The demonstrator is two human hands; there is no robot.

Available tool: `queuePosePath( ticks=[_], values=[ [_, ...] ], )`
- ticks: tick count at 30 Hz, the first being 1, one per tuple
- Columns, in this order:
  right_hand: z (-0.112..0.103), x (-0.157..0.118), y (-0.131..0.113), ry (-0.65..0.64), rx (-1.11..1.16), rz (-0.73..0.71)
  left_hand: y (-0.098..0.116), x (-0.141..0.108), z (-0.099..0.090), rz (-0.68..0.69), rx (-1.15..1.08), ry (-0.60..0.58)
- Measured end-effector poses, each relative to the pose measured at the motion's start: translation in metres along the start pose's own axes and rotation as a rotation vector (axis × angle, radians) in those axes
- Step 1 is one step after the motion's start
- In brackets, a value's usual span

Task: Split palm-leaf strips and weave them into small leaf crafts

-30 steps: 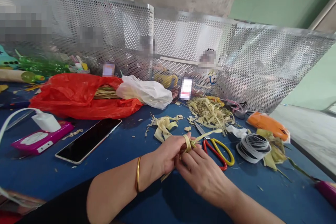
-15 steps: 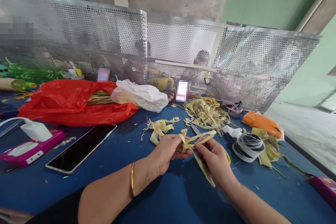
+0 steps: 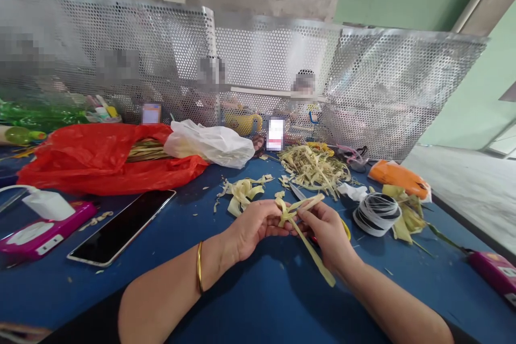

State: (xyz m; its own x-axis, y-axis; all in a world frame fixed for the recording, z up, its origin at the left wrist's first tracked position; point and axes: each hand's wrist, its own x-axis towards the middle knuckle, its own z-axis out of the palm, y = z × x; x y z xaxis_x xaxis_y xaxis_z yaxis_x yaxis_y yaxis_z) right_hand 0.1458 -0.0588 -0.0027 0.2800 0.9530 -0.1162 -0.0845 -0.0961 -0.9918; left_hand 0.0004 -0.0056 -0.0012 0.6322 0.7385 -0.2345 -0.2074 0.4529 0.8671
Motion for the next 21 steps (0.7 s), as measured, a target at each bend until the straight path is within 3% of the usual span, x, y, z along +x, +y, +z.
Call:
queuePosePath(
  ticks=[2,7,11,13,17,19,21],
  values=[
    [0.000,0.000,0.000,-0.017,-0.002,-0.020,-0.001,0.000,0.001,0.022,0.050,0.013],
    [0.002,-0.001,0.004,-0.061,0.025,0.019,-0.004,0.000,0.002,0.111,0.173,0.181],
    [-0.001,-0.002,0.008,-0.154,-0.110,-0.011,-0.001,0.003,-0.002,0.156,0.147,0.296],
    [-0.004,-0.004,0.007,-0.219,-0.285,-0.194,0.001,0.004,-0.003,0.157,0.140,0.338],
    [-0.008,-0.009,0.000,-0.368,-0.881,-0.790,0.001,0.004,-0.002,0.151,0.162,0.336],
    [-0.009,-0.012,-0.003,-0.379,-1.090,-1.043,0.000,0.003,0.000,0.153,0.204,0.303],
    [-0.010,-0.012,-0.006,-0.300,-1.131,-1.194,-0.002,0.002,0.002,0.166,0.248,0.246]
  ],
)
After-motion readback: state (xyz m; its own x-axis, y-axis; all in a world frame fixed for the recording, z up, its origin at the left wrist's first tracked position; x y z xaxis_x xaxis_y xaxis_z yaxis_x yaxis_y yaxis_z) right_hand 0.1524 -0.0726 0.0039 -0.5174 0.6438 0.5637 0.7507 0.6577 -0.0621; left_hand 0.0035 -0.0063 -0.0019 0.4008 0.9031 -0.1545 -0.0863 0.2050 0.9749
